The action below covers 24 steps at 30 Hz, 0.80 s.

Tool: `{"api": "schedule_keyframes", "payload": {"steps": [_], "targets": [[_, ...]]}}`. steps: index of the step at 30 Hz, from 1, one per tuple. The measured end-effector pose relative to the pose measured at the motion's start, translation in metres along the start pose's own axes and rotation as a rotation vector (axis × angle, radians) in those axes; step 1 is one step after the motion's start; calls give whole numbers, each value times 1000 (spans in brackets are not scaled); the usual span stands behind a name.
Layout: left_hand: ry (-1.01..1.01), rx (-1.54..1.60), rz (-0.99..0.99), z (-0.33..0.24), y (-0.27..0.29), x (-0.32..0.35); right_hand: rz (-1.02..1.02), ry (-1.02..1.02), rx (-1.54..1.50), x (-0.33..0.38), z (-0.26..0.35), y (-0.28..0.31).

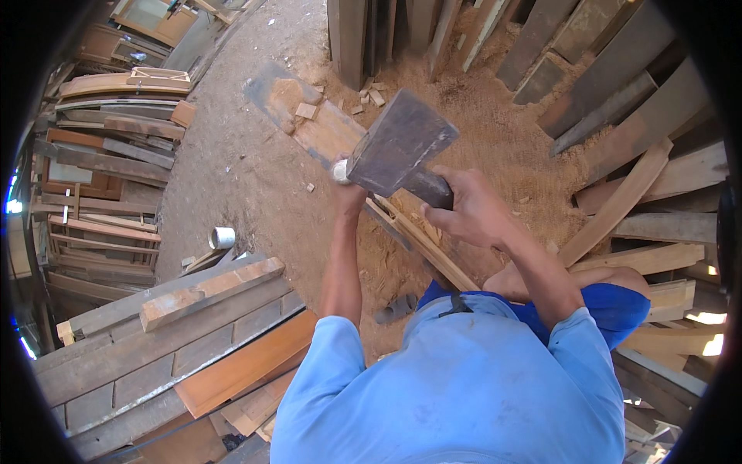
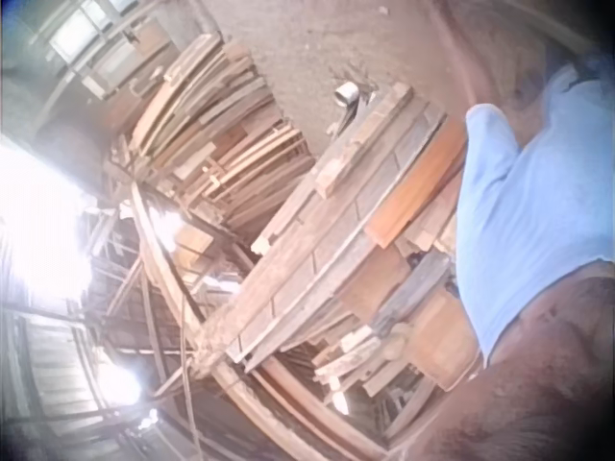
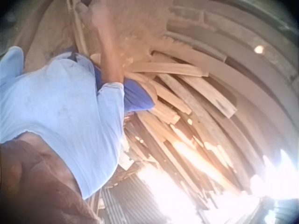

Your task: The person shapes a piece of wood using a hammer and a chisel to refine a groove.

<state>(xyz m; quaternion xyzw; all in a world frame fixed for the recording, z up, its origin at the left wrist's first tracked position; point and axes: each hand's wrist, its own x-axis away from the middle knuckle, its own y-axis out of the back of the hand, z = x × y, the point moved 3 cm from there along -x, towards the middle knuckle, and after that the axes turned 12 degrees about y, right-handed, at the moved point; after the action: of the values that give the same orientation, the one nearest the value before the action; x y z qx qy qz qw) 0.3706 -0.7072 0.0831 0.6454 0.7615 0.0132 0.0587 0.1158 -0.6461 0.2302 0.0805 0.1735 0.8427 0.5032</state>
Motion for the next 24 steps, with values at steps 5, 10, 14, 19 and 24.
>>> {"api": "schedule_keyframes", "payload": {"steps": [5,10,14,19,24], "targets": [[135,-14,9,-25,-10,-6,-155,69,-113,2,25,23],[261,-119,52,-32,-20,-1,-259,161,-178,2,41,42],[132,-113,17,-42,-27,9,-359,234,-280,0,59,51],[218,-154,77,-40,-31,9,-390,221,-306,1,60,54],[153,-305,85,-21,-28,9,-426,199,-184,-8,54,49]]}}
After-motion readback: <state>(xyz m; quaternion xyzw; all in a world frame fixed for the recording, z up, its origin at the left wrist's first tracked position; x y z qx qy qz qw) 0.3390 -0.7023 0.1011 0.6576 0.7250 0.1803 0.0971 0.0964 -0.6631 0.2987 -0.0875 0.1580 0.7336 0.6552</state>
